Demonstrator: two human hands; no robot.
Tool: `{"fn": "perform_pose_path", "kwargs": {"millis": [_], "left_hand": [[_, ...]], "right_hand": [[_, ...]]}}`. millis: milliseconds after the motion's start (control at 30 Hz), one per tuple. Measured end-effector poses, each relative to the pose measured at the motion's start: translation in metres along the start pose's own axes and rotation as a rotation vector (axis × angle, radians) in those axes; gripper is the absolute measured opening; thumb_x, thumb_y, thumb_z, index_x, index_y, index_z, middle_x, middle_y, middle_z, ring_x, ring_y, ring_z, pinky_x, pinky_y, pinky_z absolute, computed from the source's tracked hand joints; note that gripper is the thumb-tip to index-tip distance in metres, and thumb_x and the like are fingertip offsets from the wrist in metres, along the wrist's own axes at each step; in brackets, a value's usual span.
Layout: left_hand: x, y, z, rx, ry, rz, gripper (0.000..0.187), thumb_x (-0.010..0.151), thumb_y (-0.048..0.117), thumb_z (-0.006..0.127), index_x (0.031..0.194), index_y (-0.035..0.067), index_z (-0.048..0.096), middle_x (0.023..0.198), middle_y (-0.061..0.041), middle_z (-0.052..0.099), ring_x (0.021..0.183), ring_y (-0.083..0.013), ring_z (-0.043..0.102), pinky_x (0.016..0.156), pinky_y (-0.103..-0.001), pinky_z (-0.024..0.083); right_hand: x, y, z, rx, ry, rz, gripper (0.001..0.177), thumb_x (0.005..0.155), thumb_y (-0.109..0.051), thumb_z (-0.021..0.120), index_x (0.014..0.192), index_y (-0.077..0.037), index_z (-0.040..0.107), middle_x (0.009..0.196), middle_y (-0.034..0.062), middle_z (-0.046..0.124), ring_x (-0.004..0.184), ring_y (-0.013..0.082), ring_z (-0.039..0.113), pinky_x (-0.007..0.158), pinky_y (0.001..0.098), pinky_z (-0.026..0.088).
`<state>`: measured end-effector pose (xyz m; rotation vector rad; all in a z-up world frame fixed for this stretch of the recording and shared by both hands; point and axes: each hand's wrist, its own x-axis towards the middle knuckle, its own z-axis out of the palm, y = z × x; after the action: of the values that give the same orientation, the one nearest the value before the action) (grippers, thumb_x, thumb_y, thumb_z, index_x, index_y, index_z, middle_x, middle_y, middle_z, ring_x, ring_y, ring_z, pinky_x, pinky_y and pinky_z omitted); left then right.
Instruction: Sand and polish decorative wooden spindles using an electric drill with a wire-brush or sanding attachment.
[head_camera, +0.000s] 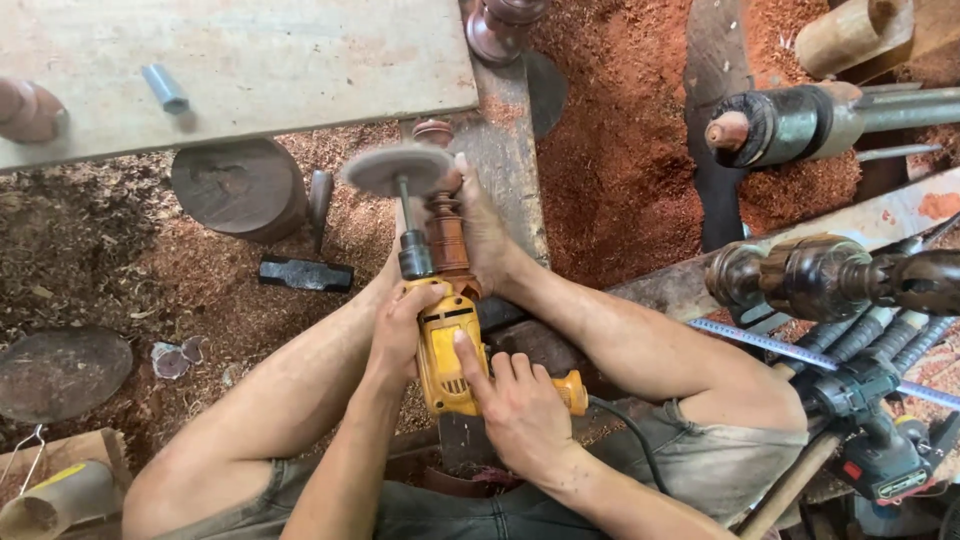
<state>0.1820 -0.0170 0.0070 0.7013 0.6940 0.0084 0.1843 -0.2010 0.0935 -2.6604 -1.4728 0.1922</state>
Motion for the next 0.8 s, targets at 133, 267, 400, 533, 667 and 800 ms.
{"fn": "perform_pose_path", "kwargs": {"millis": [133,267,400,533,667,800], "left_hand": [[0.000,-0.003,-0.003,0.000,0.023,0.048,0.015,0.089,0.010,0.065,0.098,-0.001,0.062,0.080,-0.010,0.066,0.063,-0.0189,0.065,0.057,-0.035,0.058],[0.008,0.018,0.009,0.089,0.041,0.054,0.018,0.085,0.012,0.062,0.100,0.003,0.063,0.082,-0.008,0.068,0.067,-0.0176,0.069,0.061,-0.034,0.062],[0.049,0.018,0.000,0.130,0.022,0.021,0.026,0.087,0.015,0.069,0.105,-0.003,0.063,0.085,-0.010,0.067,0.068,-0.0186,0.068,0.062,-0.034,0.061],[0.064,0.017,0.012,0.089,-0.086,-0.004,0.043,0.088,0.011,0.072,0.121,-0.013,0.058,0.092,-0.014,0.067,0.071,-0.0209,0.069,0.066,-0.036,0.061],[0.033,0.054,0.059,0.278,-0.132,0.335,0.090,0.071,0.004,0.069,0.148,0.009,0.022,0.102,-0.010,0.060,0.077,-0.0168,0.068,0.067,-0.033,0.063],[0.069,0.007,0.002,0.213,-0.137,0.150,0.047,0.083,0.007,0.072,0.125,-0.008,0.057,0.089,-0.011,0.066,0.071,-0.0186,0.068,0.067,-0.033,0.061]], "right_hand": [[0.000,0.003,0.005,-0.011,-0.057,-0.027,0.096,0.074,-0.007,0.067,0.160,-0.001,0.026,0.087,0.0106,0.055,0.080,0.0274,0.054,0.064,0.0381,0.047],[0.013,0.007,0.005,-0.022,-0.058,-0.018,0.098,0.070,-0.008,0.068,0.159,0.000,0.025,0.088,0.0128,0.055,0.081,0.0289,0.055,0.065,0.0396,0.047],[0.031,0.006,0.008,0.009,-0.031,0.062,0.103,0.068,-0.007,0.070,0.160,-0.001,0.023,0.090,0.0133,0.056,0.083,0.0299,0.056,0.067,0.0413,0.048],[0.031,0.005,0.015,-0.012,0.028,0.163,0.103,0.069,-0.007,0.072,0.160,-0.002,0.023,0.090,0.0143,0.056,0.084,0.0316,0.057,0.069,0.0421,0.049],[0.023,0.010,0.022,0.023,0.049,0.258,0.107,0.063,-0.006,0.071,0.159,-0.001,0.023,0.093,0.0146,0.057,0.087,0.0335,0.057,0.071,0.0438,0.050],[0.022,0.009,0.031,0.033,0.071,0.215,0.106,0.062,-0.006,0.070,0.158,-0.003,0.026,0.095,0.0153,0.057,0.087,0.0340,0.057,0.070,0.0438,0.050]]}}
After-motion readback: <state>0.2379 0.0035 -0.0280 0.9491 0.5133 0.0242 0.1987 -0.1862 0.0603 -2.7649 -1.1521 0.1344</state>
